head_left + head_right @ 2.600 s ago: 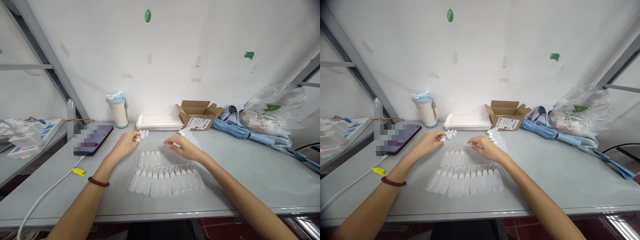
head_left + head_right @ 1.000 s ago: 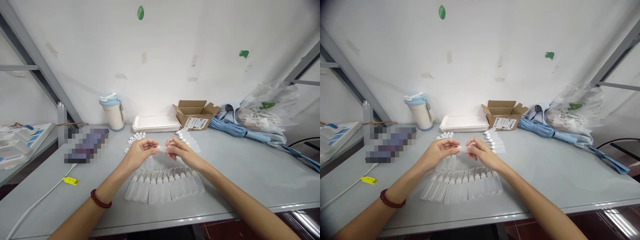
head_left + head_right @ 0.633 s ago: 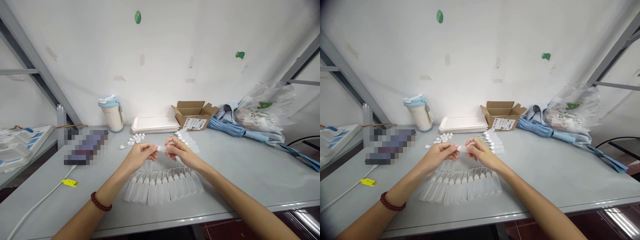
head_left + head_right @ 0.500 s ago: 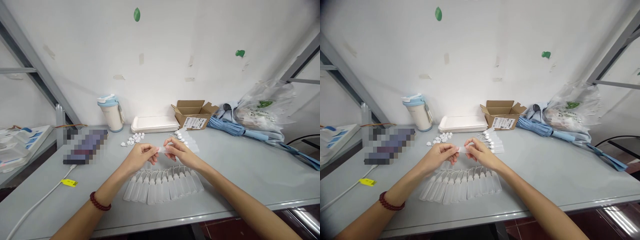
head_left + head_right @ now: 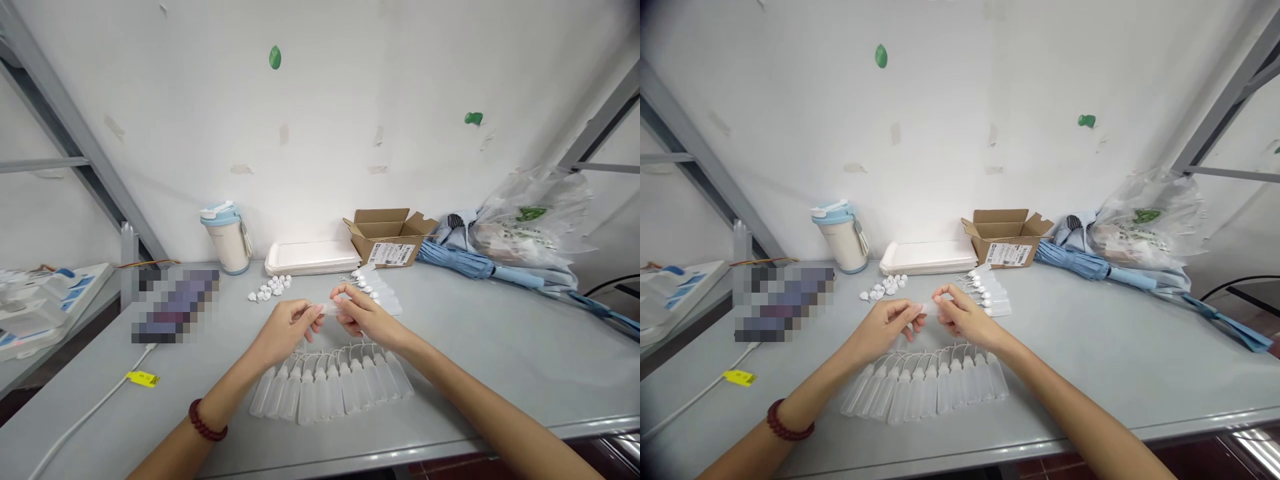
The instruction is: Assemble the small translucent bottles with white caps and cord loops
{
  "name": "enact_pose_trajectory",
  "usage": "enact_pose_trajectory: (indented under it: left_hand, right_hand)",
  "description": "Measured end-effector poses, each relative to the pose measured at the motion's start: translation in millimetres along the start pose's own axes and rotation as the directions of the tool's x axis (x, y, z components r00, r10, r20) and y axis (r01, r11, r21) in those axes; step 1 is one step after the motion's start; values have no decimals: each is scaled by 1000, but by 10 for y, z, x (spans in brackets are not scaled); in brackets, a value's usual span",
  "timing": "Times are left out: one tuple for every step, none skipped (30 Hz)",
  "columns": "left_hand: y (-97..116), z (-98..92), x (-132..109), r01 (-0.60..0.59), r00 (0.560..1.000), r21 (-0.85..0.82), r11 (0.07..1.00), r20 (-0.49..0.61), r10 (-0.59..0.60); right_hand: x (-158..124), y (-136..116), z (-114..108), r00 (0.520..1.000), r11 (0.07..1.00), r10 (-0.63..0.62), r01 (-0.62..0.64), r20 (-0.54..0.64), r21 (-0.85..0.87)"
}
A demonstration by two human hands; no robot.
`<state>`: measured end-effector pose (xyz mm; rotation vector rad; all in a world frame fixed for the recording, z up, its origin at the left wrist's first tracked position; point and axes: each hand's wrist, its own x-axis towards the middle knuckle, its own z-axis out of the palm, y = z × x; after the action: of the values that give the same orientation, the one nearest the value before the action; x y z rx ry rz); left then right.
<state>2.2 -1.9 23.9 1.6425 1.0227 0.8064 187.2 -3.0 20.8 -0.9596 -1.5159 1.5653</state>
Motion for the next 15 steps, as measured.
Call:
enact_pose_trajectory:
  left_hand:
    - [3,9,-10,-42,999,51,998,-23,43]
    - [7,17,-21,-83,995,106,991,-46,88]
    - [10,22,-30,-121,989,159,980,-64,132]
    - [11,25,-37,-154,982,202,967,-74,172]
    - [11,26,-41,-178,977,230,957,-77,201]
    - [10,26,-42,-187,974,241,952,-79,212]
    - [8,23,-39,-180,976,233,956,-80,203]
    - [7,20,-35,-162,980,208,965,-81,183]
    - [8,15,-29,-142,984,174,975,-87,158]
    - [11,9,-22,-123,986,138,983,-95,137]
    - [18,3,-16,-107,988,105,989,-104,118]
    - [28,-3,-11,-91,989,71,993,-109,98]
    - [40,-9,-7,-71,991,37,997,-111,75]
    - [52,-13,-4,-44,993,2,999,-110,44]
    - [62,-17,-2,-14,994,-33,999,-106,10]
  right_hand:
    - [-3,-3,-1,999,998,37,-37,-1,49]
    - [-6,-6,-2,997,992,81,-80,0,100]
    - [-8,-7,-2,992,982,124,-123,4,146]
    - [-10,-7,-2,987,970,162,-161,8,180]
    - [-11,-7,-2,981,962,191,-190,10,197]
    - [-10,-5,-1,978,960,207,-204,7,193]
    - [-9,-4,0,979,966,203,-199,-3,166]
    - [-7,-3,1,984,978,177,-174,-18,120]
    - [-4,-2,2,991,990,133,-131,-33,53]
    - [0,-1,2,996,997,75,-76,-46,-25]
    - [4,-1,1,998,994,12,-17,-54,-104]
    - [8,0,-1,997,984,-47,36,-63,-175]
    - [12,2,-3,993,971,-93,74,-74,-228]
    - [16,4,-6,988,961,-124,98,-88,-260]
    - [19,6,-8,984,955,-144,111,-102,-274]
